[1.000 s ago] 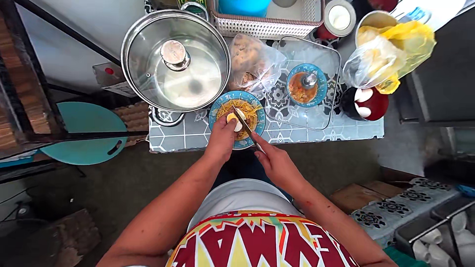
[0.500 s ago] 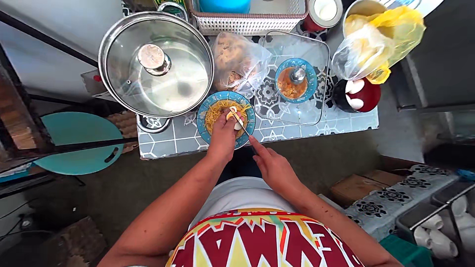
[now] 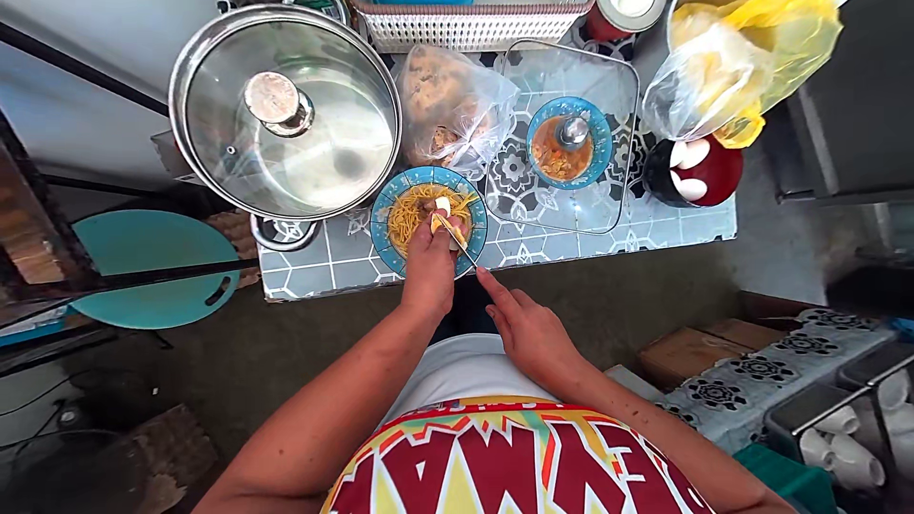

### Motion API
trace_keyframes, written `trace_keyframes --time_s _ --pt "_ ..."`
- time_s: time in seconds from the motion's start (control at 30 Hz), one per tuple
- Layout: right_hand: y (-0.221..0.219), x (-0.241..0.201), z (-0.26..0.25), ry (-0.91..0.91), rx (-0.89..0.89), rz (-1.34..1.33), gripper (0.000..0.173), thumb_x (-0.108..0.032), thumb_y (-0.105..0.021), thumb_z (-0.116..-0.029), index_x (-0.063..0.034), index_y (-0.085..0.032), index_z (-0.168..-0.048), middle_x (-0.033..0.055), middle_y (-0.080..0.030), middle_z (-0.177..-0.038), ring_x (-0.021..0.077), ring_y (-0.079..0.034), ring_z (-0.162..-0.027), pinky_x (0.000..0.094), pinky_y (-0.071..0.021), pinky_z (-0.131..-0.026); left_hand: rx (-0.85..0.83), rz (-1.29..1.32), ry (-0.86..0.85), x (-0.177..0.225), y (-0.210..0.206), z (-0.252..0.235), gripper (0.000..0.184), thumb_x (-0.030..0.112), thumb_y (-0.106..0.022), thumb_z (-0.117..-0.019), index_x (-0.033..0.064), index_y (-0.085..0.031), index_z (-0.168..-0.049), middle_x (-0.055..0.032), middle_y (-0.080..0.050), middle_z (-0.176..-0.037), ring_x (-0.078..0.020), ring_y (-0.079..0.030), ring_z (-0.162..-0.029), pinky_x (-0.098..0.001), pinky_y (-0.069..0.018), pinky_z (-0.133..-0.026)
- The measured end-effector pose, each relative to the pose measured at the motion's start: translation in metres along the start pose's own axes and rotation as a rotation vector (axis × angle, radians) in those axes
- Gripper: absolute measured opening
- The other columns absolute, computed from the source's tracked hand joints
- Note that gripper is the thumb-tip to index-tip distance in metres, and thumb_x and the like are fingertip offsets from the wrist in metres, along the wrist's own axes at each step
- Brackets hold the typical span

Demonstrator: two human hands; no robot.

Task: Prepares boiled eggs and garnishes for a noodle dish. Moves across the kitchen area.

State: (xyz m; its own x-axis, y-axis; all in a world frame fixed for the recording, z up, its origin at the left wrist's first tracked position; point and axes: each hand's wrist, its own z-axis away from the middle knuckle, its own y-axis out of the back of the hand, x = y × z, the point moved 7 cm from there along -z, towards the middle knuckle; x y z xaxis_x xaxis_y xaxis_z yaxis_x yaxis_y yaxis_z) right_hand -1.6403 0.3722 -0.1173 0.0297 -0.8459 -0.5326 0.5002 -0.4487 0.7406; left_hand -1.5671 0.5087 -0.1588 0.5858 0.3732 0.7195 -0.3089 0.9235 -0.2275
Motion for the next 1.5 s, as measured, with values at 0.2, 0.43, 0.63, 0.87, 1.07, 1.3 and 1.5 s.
trace_keyframes --time_s 0.2,0.43,0.63,0.87,1.07,1.3,1.5 --pt "0.001 0.022 -0.015 -0.172 -0.236 -0.863 0.051 -0.023 -0.042 -0.1111 -0.0187 -0.031 -0.161 0.0035 -0.063 -0.088 0.0091 -0.057 -0.053 0.0233 -0.0516 -0.047 -0.016 -0.007 0.018 0.004 0.008 -0.004 0.036 0.011 -0.033 -0.1115 0.0009 -0.044 -0.144 -0.011 -0.058 -0.13 -0.0139 -0.063 -0.109 -0.0324 -0.0536 -0.095" --pt "0.014 -0.01 -0.009 0.11 -0.008 -0.173 0.048 -0.029 -0.042 -0.1104 -0.0172 -0.045 -0.156 0.0151 -0.068 -0.1 0.0258 -0.066 -0.079 0.0415 -0.0562 -0.072 0.015 0.033 -0.001 0.012 0.012 -0.002 0.036 0.014 -0.033 -0.1121 0.0038 -0.043 -0.145 -0.0059 -0.063 -0.121 -0.0105 -0.066 -0.103 -0.028 -0.0543 -0.091" --pt "0.004 -0.015 -0.032 0.102 0.059 0.023 0.047 -0.026 -0.045 -0.1095 -0.0239 -0.045 -0.157 0.0183 -0.068 -0.095 0.0319 -0.068 -0.072 0.0445 -0.056 -0.063 0.081 0.065 -0.058 0.023 0.012 -0.012 0.029 0.009 -0.033 -0.111 0.0012 -0.048 -0.134 -0.0057 -0.066 -0.109 -0.0116 -0.068 -0.095 -0.0284 -0.0564 -0.086" --pt "0.009 -0.013 -0.049 0.107 0.108 0.056 0.049 -0.024 -0.052 -0.1068 -0.0374 -0.048 -0.154 0.0138 -0.065 -0.09 0.0288 -0.065 -0.069 0.0449 -0.0533 -0.059 0.074 0.089 -0.058 0.033 0.025 -0.019 0.029 0.006 -0.036 -0.1095 -0.0007 -0.05 -0.134 -0.0098 -0.067 -0.119 -0.0138 -0.069 -0.102 -0.0299 -0.0562 -0.089" --pt "0.012 -0.008 -0.047 0.089 -0.019 -0.323 0.048 -0.026 -0.052 -0.1077 -0.0258 -0.047 -0.156 0.0102 -0.069 -0.102 0.0169 -0.063 -0.075 0.036 -0.0547 -0.071 0.117 0.079 -0.063 0.036 0.039 -0.019 0.033 0.005 -0.034 -0.1093 -0.0018 -0.046 -0.139 -0.0086 -0.059 -0.124 -0.01 -0.063 -0.105 -0.0262 -0.0526 -0.092" --pt "0.007 -0.016 -0.049 0.107 -0.093 -0.361 0.047 -0.026 -0.051 -0.1083 -0.0258 -0.047 -0.155 0.0082 -0.07 -0.105 0.0128 -0.059 -0.07 0.032 -0.0526 -0.068 0.147 0.056 -0.071 0.034 0.041 -0.022 0.03 0.004 -0.033 -0.1094 -0.0009 -0.048 -0.135 -0.01 -0.064 -0.12 -0.0121 -0.066 -0.1 -0.0282 -0.0547 -0.087" --pt "0.003 -0.013 -0.055 0.075 -0.172 -0.446 0.049 -0.021 -0.052 -0.1081 -0.0216 -0.045 -0.156 0.0078 -0.066 -0.088 0.0115 -0.057 -0.059 0.0289 -0.052 -0.059 0.138 0.05 -0.089 0.032 0.042 -0.027 0.03 0.005 -0.035 -0.1092 -0.0025 -0.051 -0.134 -0.0111 -0.064 -0.115 -0.014 -0.066 -0.099 -0.0301 -0.0547 -0.087"
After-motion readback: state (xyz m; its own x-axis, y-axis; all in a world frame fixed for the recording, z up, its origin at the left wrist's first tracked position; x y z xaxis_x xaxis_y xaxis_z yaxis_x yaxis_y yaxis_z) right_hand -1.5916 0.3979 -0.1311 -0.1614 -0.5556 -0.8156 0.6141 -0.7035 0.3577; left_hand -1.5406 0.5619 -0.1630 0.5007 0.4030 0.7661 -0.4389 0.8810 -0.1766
